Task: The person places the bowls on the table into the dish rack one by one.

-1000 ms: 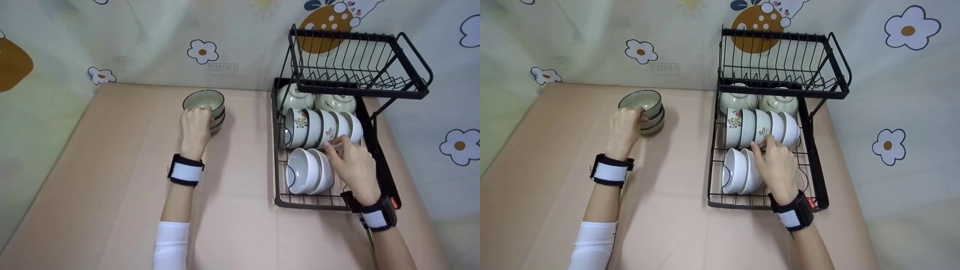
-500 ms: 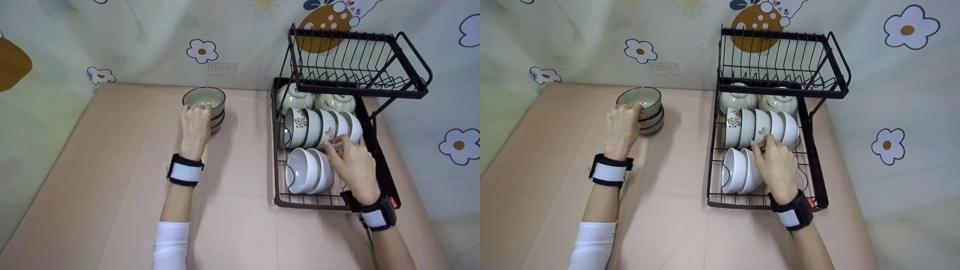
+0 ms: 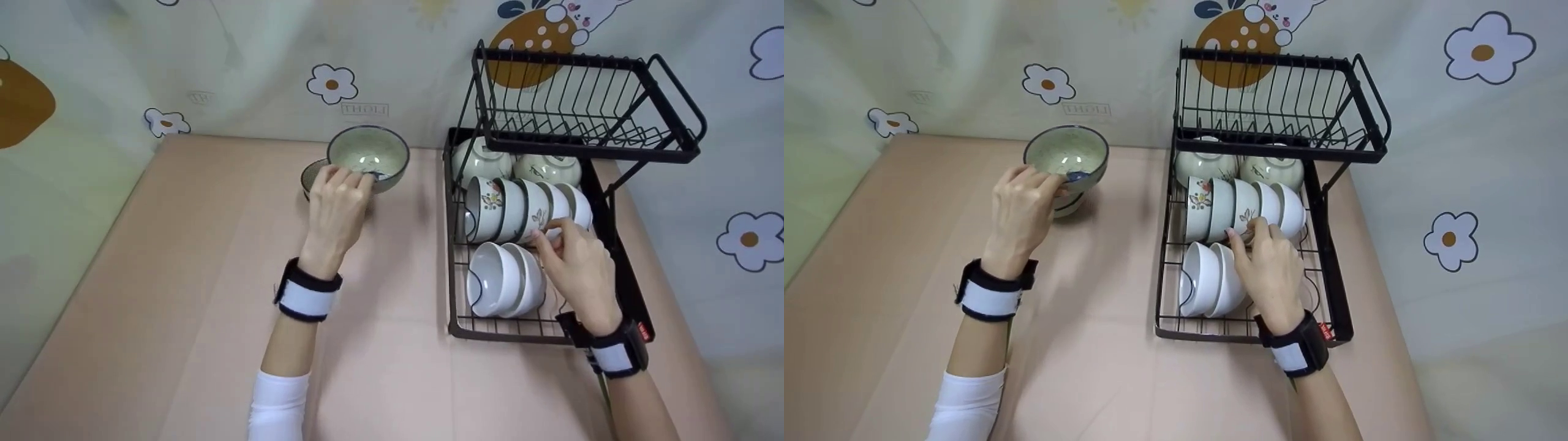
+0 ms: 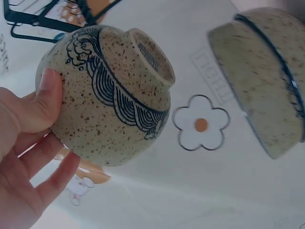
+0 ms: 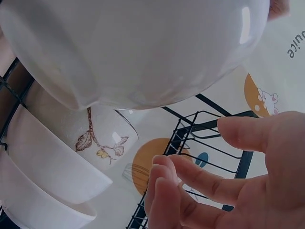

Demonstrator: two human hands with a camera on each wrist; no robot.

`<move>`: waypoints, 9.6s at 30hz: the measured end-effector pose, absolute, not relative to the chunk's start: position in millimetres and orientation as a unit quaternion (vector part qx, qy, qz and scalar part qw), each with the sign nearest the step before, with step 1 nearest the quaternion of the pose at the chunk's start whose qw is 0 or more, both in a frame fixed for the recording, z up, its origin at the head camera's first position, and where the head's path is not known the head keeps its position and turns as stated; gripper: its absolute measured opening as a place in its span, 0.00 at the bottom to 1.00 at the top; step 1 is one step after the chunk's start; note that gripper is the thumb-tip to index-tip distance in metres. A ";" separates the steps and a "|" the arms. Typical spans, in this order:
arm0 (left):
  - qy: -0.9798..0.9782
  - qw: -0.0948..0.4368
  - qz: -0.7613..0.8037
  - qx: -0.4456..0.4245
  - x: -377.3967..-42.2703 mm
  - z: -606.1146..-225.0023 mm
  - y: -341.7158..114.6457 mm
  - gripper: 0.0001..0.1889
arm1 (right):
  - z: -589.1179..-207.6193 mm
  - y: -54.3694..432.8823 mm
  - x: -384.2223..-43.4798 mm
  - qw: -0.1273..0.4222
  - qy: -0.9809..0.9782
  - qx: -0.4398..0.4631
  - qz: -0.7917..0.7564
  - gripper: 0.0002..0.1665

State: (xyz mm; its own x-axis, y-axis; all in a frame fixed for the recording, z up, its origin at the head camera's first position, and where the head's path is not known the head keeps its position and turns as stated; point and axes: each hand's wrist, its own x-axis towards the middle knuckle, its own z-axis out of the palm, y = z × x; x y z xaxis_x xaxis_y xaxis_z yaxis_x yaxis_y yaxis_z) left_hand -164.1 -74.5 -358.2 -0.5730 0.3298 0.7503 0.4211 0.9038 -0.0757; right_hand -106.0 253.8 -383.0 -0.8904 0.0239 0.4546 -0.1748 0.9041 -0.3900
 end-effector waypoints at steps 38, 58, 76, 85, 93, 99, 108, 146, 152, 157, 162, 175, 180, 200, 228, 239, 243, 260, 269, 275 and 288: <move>-0.695 0.508 -0.070 -0.504 -129.7 -389.8 21.7 0.01 | -374.3 246.3 -100.4 0.211 -0.906 0.099 0.353 0.17; -0.681 0.509 -0.089 -0.519 -129.3 -393.9 29.1 0.02 | -359.8 246.2 -93.6 -0.016 -0.781 0.057 0.622 0.30; -0.718 0.475 -0.039 -0.507 -128.1 -392.9 31.0 0.09 | -355.5 253.3 -93.9 0.108 -0.813 0.019 0.571 0.26; -0.781 0.369 -0.006 -0.504 -127.3 -391.8 25.1 0.10 | -351.8 268.9 -97.6 0.181 -0.832 -0.017 0.524 0.24; -0.851 0.189 0.075 -0.484 -125.0 -395.3 23.4 0.15 | -349.7 281.6 -97.6 0.255 -0.870 -0.057 0.418 0.22; -0.864 0.155 0.086 -0.472 -123.2 -398.2 24.0 0.11 | -348.8 286.2 -97.7 0.290 -0.895 -0.062 0.334 0.23; -0.865 0.165 0.082 -0.466 -122.8 -398.7 23.5 0.10 | -348.5 287.5 -96.0 0.220 -0.930 -0.092 0.278 0.27; -0.863 0.165 0.065 -0.474 -124.8 -401.7 21.2 0.11 | -369.6 266.6 -93.6 -0.004 -0.991 0.003 0.133 0.39; -0.863 0.164 0.063 -0.474 -125.4 -402.0 21.4 0.10 | -371.6 265.8 -94.6 -0.021 -0.989 0.011 0.145 0.37; -0.866 0.159 0.065 -0.470 -123.9 -399.4 21.7 0.09 | -371.0 266.4 -95.1 -0.039 -0.988 0.011 0.149 0.38; -0.867 0.151 0.067 -0.470 -123.2 -398.4 22.0 0.10 | -370.6 266.9 -94.7 -0.050 -0.987 0.016 0.151 0.37; -0.867 0.146 0.077 -0.470 -123.3 -397.0 22.3 0.12 | -368.3 268.1 -93.9 -0.062 -0.988 0.023 0.141 0.35; -0.868 0.140 0.082 -0.469 -123.7 -397.6 22.6 0.12 | -366.9 268.9 -93.7 -0.067 -0.988 0.025 0.134 0.38; -0.870 0.138 0.050 -0.471 -129.7 -394.4 18.7 0.14 | -370.5 268.0 -96.3 0.098 -0.984 0.018 0.150 0.26; -0.989 0.105 -0.027 -0.096 -197.6 -405.4 -82.0 0.19 | -371.2 267.0 -95.9 0.172 -0.972 0.050 0.152 0.16; -0.987 0.141 -0.009 -0.072 -202.1 -412.5 -91.3 0.05 | -373.0 268.1 -96.0 0.191 -0.970 0.058 0.140 0.16; -0.986 0.151 -0.006 -0.067 -203.3 -413.4 -90.8 0.03 | -373.0 267.8 -96.0 0.188 -0.970 0.058 0.143 0.15; -0.975 0.206 -0.016 -0.075 -197.7 -401.7 -88.0 0.04 | -371.6 267.8 -96.5 0.186 -0.970 0.060 0.147 0.14; -0.944 0.281 -0.042 -0.166 -184.2 -383.0 -76.1 0.04 | -372.5 267.9 -96.9 0.213 -0.962 0.058 0.160 0.13; -0.914 0.322 -0.053 -0.241 -173.6 -373.3 -65.9 0.06 | -371.3 266.1 -96.4 0.218 -0.954 0.054 0.197 0.09; -0.857 0.372 -0.059 -0.352 -142.5 -359.4 -32.4 0.07 | -365.6 262.9 -96.0 0.228 -0.935 0.058 0.264 0.11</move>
